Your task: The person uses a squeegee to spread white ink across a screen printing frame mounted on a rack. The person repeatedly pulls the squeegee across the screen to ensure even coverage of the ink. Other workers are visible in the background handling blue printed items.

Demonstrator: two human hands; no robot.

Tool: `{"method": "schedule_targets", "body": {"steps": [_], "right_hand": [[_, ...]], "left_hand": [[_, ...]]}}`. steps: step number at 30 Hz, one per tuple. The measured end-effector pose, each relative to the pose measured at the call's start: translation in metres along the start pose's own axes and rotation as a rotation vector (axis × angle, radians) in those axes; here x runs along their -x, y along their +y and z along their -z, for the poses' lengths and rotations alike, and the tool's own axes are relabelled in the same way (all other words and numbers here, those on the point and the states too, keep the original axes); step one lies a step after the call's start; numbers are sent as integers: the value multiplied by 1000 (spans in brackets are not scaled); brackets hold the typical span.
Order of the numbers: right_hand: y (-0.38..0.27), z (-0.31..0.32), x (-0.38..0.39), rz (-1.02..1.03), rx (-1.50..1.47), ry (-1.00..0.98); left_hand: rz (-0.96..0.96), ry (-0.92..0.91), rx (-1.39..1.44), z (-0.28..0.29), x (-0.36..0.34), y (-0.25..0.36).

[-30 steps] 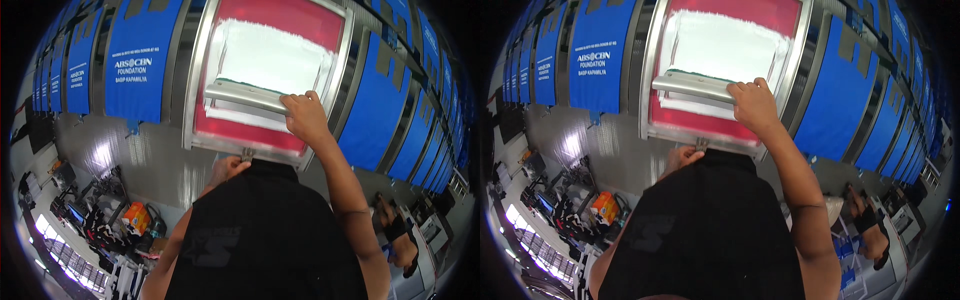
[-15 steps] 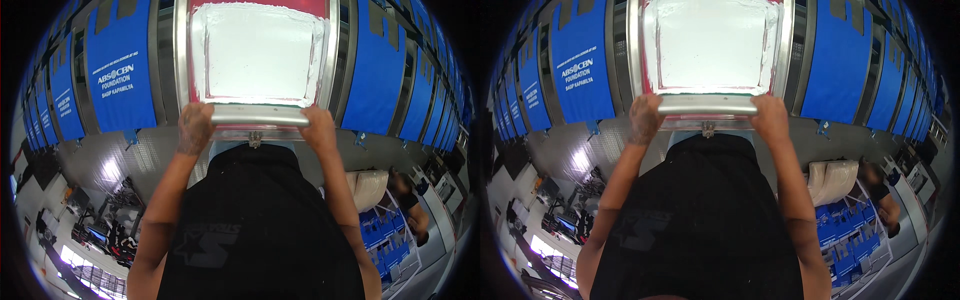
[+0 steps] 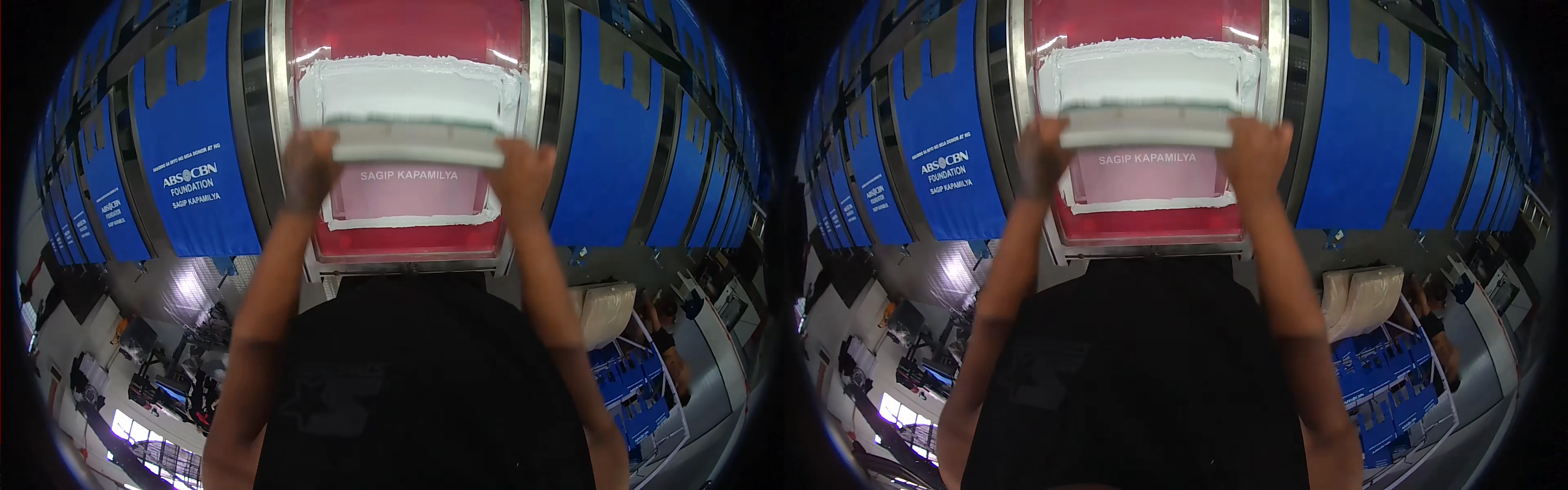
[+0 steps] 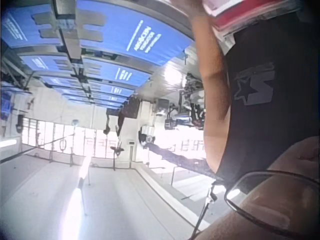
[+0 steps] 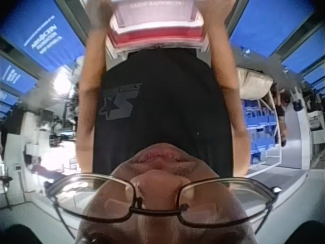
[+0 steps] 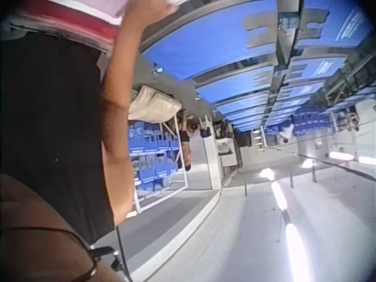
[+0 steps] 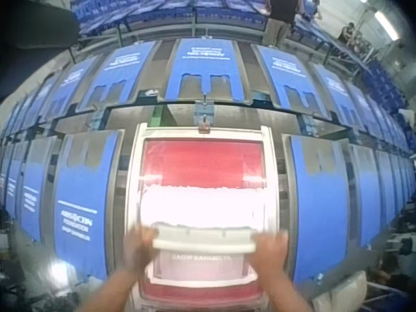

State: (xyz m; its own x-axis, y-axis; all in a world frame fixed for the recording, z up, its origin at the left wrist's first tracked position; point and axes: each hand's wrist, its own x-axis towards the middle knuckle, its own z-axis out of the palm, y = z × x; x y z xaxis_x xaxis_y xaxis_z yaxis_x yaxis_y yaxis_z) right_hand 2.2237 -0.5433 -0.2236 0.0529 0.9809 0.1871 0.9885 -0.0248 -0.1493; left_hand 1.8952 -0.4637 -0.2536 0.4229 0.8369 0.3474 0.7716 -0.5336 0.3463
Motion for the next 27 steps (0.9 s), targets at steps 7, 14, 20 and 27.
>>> {"method": "schedule_targets", "body": {"steps": [7,14,20,27], "right_hand": [[-16,58,-52,-11,78,-266],[-26,32,121,35,-136,-72],[14,6,-61,93,103,73],[-18,62,-6,74,8,-123]], "left_hand": [[134,-349,61,36,-50,-9],[-13,-45,78,39,131,59],[-51,-44,-20,0,-60,-16],[85,-330,22,38,18,3]]}}
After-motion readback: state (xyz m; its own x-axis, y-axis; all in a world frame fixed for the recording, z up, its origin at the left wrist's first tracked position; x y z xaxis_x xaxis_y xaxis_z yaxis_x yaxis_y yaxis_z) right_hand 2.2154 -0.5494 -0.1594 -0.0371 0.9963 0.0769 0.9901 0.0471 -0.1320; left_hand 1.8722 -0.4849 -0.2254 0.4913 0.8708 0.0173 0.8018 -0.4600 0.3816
